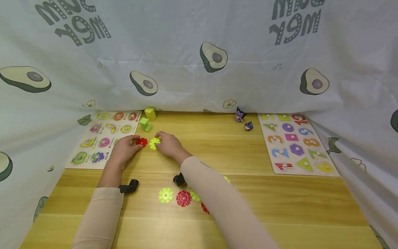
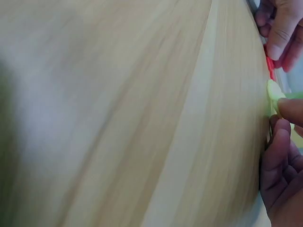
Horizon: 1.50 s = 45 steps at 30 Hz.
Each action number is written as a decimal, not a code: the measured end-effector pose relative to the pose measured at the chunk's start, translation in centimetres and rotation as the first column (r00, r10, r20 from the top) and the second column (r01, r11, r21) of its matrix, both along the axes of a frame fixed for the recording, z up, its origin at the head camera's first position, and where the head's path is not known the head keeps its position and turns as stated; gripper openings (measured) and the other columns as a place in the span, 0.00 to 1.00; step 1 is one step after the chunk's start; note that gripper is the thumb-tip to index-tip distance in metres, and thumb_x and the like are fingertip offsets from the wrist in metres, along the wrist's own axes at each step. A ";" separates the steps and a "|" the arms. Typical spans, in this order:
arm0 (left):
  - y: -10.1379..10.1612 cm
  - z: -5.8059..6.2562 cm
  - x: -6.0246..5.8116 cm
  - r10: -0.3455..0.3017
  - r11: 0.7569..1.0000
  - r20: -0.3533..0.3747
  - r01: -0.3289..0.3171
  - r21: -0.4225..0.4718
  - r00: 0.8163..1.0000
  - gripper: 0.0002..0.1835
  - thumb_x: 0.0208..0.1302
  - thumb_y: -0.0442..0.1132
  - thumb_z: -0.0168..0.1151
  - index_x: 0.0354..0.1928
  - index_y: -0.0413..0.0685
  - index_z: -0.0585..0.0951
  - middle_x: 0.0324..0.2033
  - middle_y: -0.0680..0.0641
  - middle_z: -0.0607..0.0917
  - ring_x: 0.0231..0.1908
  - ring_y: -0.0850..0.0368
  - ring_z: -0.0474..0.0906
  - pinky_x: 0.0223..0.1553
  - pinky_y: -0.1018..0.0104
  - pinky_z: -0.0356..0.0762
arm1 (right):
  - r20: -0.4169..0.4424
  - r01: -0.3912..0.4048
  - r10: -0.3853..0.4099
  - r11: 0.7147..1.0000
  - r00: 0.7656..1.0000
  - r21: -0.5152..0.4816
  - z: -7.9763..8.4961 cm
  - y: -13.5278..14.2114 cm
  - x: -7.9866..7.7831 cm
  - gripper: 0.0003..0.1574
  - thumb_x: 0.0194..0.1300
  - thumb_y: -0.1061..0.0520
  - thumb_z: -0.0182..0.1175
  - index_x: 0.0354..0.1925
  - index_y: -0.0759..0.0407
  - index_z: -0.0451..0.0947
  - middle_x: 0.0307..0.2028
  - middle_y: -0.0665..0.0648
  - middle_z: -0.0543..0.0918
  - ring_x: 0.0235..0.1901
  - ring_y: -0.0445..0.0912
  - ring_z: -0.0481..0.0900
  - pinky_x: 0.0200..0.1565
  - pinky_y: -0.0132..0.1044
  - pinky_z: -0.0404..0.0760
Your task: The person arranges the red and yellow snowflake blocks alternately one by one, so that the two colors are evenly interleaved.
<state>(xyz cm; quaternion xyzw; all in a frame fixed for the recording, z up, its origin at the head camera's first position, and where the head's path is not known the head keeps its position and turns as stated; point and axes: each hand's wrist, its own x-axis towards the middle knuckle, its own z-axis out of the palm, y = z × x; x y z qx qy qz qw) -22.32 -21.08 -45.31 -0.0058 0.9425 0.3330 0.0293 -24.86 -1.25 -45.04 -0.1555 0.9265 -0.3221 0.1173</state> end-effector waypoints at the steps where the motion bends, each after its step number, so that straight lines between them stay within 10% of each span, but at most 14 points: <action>1: -0.1 0.0 0.0 0.004 1.000 -0.003 -0.004 0.005 1.000 0.24 0.61 0.43 0.62 0.58 0.44 0.74 0.56 0.42 0.75 0.59 0.43 0.65 0.60 0.48 0.59 | 0.005 0.004 -0.004 1.000 1.000 0.009 0.1 -0.3 0.0 0.19 0.63 0.50 0.59 0.53 0.46 0.71 0.21 0.49 0.73 0.20 0.43 0.69 0.24 0.33 0.68; 26: 0.1 -0.1 -0.1 0.022 1.000 0.011 -0.022 0.000 1.000 0.22 0.62 0.43 0.60 0.58 0.47 0.75 0.56 0.39 0.75 0.58 0.40 0.66 0.58 0.45 0.62 | -0.025 0.077 -0.073 0.968 0.997 0.239 0.3 -2.0 -0.5 0.22 0.64 0.40 0.55 0.53 0.45 0.73 0.45 0.47 0.81 0.43 0.47 0.78 0.43 0.40 0.75; 34: 0.4 0.0 0.1 -0.012 0.999 -0.026 0.013 0.046 1.000 0.25 0.60 0.45 0.62 0.59 0.46 0.74 0.56 0.39 0.73 0.58 0.41 0.66 0.58 0.46 0.62 | 0.161 0.049 -0.036 0.996 0.986 -0.079 0.0 -0.3 -0.7 0.23 0.65 0.43 0.55 0.56 0.45 0.69 0.31 0.55 0.82 0.28 0.48 0.79 0.32 0.39 0.77; 38: 1.5 0.1 0.2 -0.041 0.996 -0.045 0.045 0.077 0.998 0.25 0.59 0.45 0.63 0.58 0.46 0.74 0.47 0.40 0.76 0.46 0.46 0.73 0.48 0.51 0.71 | 0.281 0.025 0.054 0.962 0.958 -0.270 0.1 1.5 0.0 0.27 0.66 0.48 0.56 0.61 0.49 0.65 0.20 0.59 0.77 0.16 0.49 0.74 0.20 0.36 0.75; 45: 3.5 -0.7 0.2 -0.066 0.966 0.063 0.048 0.255 0.996 0.25 0.62 0.49 0.60 0.61 0.53 0.71 0.24 0.45 0.78 0.12 0.52 0.75 0.15 0.61 0.75 | 0.164 -0.185 0.215 0.967 0.963 -0.176 1.4 4.9 3.1 0.26 0.62 0.48 0.60 0.58 0.50 0.70 0.30 0.52 0.77 0.26 0.43 0.75 0.28 0.34 0.75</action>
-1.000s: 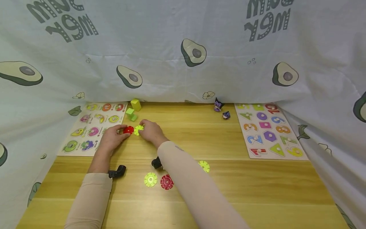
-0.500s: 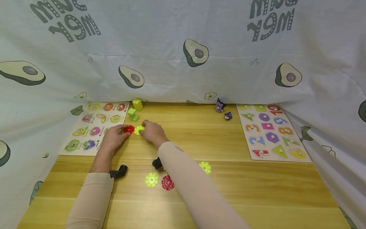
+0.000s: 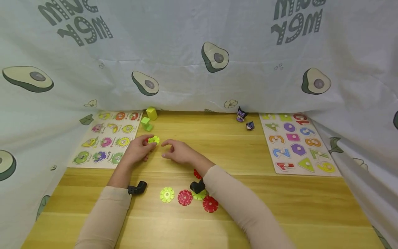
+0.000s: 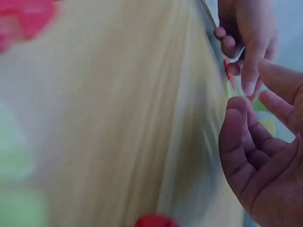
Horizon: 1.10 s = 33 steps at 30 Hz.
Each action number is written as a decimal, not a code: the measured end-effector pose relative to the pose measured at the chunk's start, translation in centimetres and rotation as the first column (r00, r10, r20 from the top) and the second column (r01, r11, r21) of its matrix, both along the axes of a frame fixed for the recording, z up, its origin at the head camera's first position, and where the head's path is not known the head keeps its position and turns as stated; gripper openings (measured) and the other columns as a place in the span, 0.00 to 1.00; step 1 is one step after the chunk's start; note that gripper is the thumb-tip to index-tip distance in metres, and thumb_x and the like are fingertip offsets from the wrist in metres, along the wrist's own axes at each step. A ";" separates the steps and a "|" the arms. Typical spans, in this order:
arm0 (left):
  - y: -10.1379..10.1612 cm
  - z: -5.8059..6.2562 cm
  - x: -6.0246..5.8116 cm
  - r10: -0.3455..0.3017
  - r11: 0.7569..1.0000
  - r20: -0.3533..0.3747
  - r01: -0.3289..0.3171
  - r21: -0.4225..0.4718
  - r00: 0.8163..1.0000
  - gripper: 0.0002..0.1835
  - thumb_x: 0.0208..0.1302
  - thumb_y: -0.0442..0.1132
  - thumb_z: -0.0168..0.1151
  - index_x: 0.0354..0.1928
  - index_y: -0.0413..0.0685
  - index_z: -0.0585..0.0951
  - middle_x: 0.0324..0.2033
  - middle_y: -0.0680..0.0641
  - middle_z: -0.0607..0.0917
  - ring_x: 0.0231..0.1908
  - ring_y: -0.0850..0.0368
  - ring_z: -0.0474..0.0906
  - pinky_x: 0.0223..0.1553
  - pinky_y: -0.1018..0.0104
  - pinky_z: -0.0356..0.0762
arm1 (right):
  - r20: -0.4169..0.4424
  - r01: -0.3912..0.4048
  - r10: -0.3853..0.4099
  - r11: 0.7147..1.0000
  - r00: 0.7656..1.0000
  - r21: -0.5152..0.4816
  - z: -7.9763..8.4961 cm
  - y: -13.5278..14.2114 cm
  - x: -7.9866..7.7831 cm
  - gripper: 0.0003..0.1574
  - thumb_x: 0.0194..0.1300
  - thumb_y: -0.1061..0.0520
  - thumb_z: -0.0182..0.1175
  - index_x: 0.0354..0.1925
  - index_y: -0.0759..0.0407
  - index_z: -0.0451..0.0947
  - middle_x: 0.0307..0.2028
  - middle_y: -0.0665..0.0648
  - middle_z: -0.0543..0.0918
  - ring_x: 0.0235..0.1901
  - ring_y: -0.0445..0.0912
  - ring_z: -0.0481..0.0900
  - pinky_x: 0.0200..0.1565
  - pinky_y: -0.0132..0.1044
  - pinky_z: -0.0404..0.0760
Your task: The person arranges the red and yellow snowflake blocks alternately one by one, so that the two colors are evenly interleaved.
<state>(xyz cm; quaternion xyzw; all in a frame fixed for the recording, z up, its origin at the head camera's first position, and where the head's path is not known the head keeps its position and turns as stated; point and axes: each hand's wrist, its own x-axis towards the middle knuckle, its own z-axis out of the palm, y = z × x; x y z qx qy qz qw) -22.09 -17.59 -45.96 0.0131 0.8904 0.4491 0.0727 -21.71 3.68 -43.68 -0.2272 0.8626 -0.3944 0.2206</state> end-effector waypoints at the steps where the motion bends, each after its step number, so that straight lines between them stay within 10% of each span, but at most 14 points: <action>1: 0.2 -0.1 0.0 -0.008 1.000 0.018 0.008 0.025 1.000 0.26 0.62 0.49 0.59 0.61 0.53 0.71 0.23 0.45 0.78 0.12 0.52 0.74 0.15 0.61 0.75 | 0.000 -0.026 0.026 1.000 1.000 0.006 0.2 0.6 0.6 0.26 0.62 0.48 0.61 0.57 0.50 0.71 0.32 0.51 0.77 0.27 0.44 0.76 0.29 0.35 0.76; 7: 1.0 -0.4 0.0 0.005 0.996 0.100 -0.014 0.092 0.995 0.25 0.63 0.47 0.59 0.62 0.55 0.70 0.19 0.43 0.80 0.12 0.54 0.75 0.15 0.60 0.77 | 0.106 -0.164 0.162 0.986 0.981 0.019 0.7 4.4 4.8 0.28 0.57 0.49 0.65 0.56 0.46 0.73 0.33 0.50 0.79 0.26 0.44 0.75 0.28 0.36 0.76; 17: 1.2 -0.4 -0.2 -0.002 0.999 0.096 -0.001 0.035 0.995 0.25 0.65 0.46 0.56 0.64 0.56 0.68 0.17 0.45 0.80 0.09 0.56 0.71 0.14 0.62 0.75 | 0.002 -0.278 0.281 0.949 0.960 0.149 1.2 8.4 9.4 0.34 0.47 0.42 0.71 0.55 0.38 0.76 0.38 0.44 0.75 0.37 0.41 0.71 0.37 0.32 0.73; 33: 0.9 -1.0 0.1 0.026 0.999 0.097 -0.030 0.039 0.995 0.24 0.65 0.45 0.57 0.63 0.57 0.70 0.17 0.45 0.80 0.09 0.57 0.70 0.13 0.62 0.75 | -0.145 -0.274 0.318 0.926 0.937 0.259 -0.2 8.1 10.7 0.28 0.51 0.42 0.68 0.52 0.41 0.78 0.43 0.37 0.77 0.39 0.34 0.71 0.42 0.33 0.74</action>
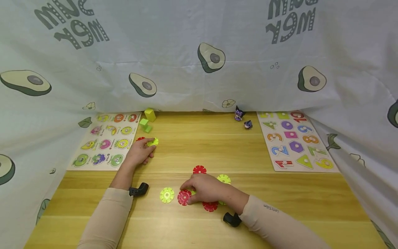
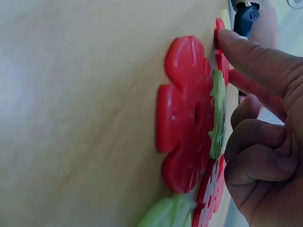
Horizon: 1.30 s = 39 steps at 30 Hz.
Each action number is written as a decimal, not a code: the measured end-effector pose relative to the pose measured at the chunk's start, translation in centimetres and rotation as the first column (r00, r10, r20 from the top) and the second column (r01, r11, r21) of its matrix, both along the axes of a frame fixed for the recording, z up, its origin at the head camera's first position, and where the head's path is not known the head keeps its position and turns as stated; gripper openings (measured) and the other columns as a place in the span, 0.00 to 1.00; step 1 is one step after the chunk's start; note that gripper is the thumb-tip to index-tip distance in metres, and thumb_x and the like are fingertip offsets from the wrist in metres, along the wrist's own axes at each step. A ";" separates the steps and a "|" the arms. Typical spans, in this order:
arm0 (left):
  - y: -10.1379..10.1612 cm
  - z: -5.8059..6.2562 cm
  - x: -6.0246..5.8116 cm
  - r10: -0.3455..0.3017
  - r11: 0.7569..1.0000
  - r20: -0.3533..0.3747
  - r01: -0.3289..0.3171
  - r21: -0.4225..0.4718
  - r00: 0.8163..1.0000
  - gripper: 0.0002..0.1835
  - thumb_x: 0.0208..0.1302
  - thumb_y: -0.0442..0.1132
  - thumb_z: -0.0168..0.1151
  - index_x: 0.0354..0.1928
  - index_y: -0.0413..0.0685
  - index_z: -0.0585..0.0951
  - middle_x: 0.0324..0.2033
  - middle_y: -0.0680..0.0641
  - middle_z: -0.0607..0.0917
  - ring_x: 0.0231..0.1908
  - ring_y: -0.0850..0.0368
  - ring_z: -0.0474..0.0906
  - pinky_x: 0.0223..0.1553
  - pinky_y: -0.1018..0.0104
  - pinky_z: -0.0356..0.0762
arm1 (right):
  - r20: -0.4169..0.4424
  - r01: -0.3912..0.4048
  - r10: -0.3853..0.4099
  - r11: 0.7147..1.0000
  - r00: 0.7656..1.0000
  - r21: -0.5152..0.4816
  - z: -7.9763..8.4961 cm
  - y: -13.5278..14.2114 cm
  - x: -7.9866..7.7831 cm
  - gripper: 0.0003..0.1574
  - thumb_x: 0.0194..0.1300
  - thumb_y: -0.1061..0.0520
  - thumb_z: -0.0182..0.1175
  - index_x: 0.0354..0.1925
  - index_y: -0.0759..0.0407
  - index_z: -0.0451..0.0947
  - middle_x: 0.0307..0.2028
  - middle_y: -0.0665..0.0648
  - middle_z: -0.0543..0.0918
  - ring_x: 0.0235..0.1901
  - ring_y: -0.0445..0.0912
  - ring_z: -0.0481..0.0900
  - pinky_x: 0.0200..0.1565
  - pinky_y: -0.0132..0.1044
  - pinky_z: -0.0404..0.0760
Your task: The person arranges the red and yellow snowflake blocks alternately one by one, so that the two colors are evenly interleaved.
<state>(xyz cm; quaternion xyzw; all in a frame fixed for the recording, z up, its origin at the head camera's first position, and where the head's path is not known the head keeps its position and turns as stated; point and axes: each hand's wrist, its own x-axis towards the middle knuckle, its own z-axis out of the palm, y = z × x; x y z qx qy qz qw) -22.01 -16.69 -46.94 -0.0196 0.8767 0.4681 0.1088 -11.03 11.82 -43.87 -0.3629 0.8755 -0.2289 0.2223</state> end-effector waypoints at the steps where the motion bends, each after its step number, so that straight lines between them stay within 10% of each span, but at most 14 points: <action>1: 0.0 0.0 0.0 0.002 1.000 0.000 -0.002 0.002 1.000 0.24 0.65 0.45 0.57 0.62 0.57 0.70 0.17 0.45 0.80 0.09 0.57 0.70 0.13 0.63 0.75 | -0.002 -0.001 0.001 1.000 1.000 0.003 0.0 -0.1 0.0 0.27 0.52 0.42 0.68 0.51 0.41 0.78 0.42 0.37 0.77 0.39 0.34 0.71 0.42 0.33 0.74; 22: 0.1 0.2 0.1 0.009 1.000 0.012 -0.009 0.010 1.000 0.23 0.65 0.45 0.57 0.62 0.57 0.71 0.17 0.45 0.80 0.09 0.57 0.70 0.13 0.63 0.75 | 0.173 0.066 -0.039 0.987 0.984 -0.150 0.7 -0.9 0.0 0.15 0.55 0.50 0.68 0.35 0.42 0.69 0.27 0.43 0.74 0.23 0.36 0.70 0.26 0.28 0.74; 39: 0.2 0.2 0.2 0.023 1.000 0.018 -0.023 0.006 1.000 0.23 0.65 0.45 0.57 0.62 0.57 0.71 0.17 0.45 0.80 0.08 0.57 0.70 0.12 0.63 0.74 | 0.262 0.486 -0.427 0.843 0.865 -0.229 0.9 -6.3 -8.7 0.13 0.61 0.57 0.61 0.45 0.50 0.71 0.27 0.57 0.76 0.23 0.48 0.82 0.24 0.36 0.80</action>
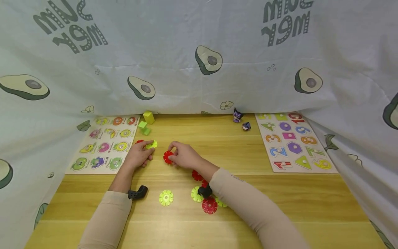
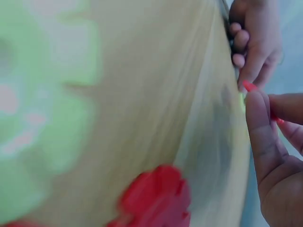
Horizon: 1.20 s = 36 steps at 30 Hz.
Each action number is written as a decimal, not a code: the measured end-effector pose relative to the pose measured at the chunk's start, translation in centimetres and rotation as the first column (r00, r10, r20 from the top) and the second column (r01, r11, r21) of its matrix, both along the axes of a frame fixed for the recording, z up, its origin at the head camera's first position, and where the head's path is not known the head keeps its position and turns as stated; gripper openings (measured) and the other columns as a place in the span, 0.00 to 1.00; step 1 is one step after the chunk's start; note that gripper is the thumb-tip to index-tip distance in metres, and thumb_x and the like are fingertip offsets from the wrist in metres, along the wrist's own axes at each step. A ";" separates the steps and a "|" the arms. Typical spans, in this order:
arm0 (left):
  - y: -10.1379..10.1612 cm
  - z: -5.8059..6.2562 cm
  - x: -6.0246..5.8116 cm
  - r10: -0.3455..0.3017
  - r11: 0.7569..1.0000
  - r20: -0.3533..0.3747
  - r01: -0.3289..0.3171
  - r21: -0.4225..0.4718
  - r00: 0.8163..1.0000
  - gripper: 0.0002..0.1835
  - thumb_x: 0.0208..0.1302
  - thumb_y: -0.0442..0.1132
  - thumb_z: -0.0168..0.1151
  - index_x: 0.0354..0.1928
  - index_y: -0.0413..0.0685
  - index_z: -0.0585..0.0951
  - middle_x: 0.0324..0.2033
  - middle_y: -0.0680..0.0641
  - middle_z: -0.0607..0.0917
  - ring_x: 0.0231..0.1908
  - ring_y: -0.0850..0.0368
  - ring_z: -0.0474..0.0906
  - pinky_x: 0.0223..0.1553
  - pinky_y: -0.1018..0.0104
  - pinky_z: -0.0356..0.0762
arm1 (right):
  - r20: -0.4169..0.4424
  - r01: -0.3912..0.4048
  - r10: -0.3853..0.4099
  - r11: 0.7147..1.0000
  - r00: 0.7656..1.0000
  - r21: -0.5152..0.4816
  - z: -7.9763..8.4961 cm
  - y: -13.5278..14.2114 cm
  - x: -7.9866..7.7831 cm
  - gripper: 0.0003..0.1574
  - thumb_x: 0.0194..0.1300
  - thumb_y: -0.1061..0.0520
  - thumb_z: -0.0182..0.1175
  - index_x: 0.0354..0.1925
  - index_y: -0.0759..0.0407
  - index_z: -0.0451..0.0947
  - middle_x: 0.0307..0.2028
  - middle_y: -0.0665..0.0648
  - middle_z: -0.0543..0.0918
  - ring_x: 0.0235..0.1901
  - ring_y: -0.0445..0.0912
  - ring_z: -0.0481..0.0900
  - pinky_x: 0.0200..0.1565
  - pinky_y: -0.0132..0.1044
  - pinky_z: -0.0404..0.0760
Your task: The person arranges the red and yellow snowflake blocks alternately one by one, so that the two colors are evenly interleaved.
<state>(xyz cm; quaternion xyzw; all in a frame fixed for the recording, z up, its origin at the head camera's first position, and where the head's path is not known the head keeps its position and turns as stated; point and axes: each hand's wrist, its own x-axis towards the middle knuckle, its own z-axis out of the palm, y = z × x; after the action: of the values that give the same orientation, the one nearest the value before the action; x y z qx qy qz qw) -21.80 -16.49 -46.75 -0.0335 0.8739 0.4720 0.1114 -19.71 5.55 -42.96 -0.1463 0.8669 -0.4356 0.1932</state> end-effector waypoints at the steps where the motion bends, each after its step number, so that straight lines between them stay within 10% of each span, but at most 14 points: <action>1: 0.0 0.0 0.0 -0.002 1.000 0.000 0.002 0.000 1.000 0.23 0.65 0.45 0.57 0.62 0.57 0.71 0.17 0.45 0.80 0.09 0.57 0.70 0.12 0.63 0.74 | 0.009 0.016 -0.016 1.000 1.000 -0.002 -0.1 -0.4 -0.5 0.13 0.62 0.57 0.61 0.45 0.50 0.70 0.26 0.57 0.76 0.23 0.48 0.81 0.24 0.36 0.80; 16: -0.3 -0.1 0.0 -0.007 1.000 0.011 0.007 0.013 1.000 0.23 0.65 0.45 0.57 0.62 0.57 0.71 0.17 0.45 0.81 0.09 0.57 0.70 0.12 0.63 0.74 | 0.072 0.126 -0.134 0.987 0.988 0.105 -1.5 -3.7 -6.4 0.12 0.62 0.56 0.61 0.42 0.55 0.68 0.18 0.56 0.79 0.16 0.45 0.78 0.21 0.33 0.79; 26: -0.1 -0.3 0.1 -0.004 1.000 -0.005 0.004 0.012 1.000 0.23 0.65 0.45 0.56 0.62 0.56 0.71 0.17 0.45 0.80 0.08 0.59 0.69 0.12 0.64 0.73 | 0.062 0.168 -0.185 0.964 0.981 0.206 -1.4 -4.1 -6.4 0.15 0.59 0.51 0.63 0.38 0.55 0.68 0.17 0.54 0.78 0.15 0.44 0.77 0.20 0.33 0.77; 36: 0.0 -0.3 0.0 -0.007 1.000 -0.002 0.007 0.016 1.000 0.24 0.64 0.46 0.58 0.62 0.58 0.70 0.17 0.45 0.81 0.08 0.58 0.69 0.12 0.64 0.73 | 0.052 0.108 -0.110 0.993 0.993 0.040 -2.3 -2.2 -5.6 0.21 0.58 0.49 0.64 0.47 0.51 0.70 0.22 0.54 0.79 0.18 0.44 0.74 0.23 0.33 0.75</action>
<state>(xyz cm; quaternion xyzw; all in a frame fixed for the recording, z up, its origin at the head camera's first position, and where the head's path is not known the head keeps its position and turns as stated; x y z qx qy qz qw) -21.77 -16.54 -47.02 -0.0289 0.8702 0.4787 0.1127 -25.31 3.35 -45.30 -0.0832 0.8759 -0.4333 0.1953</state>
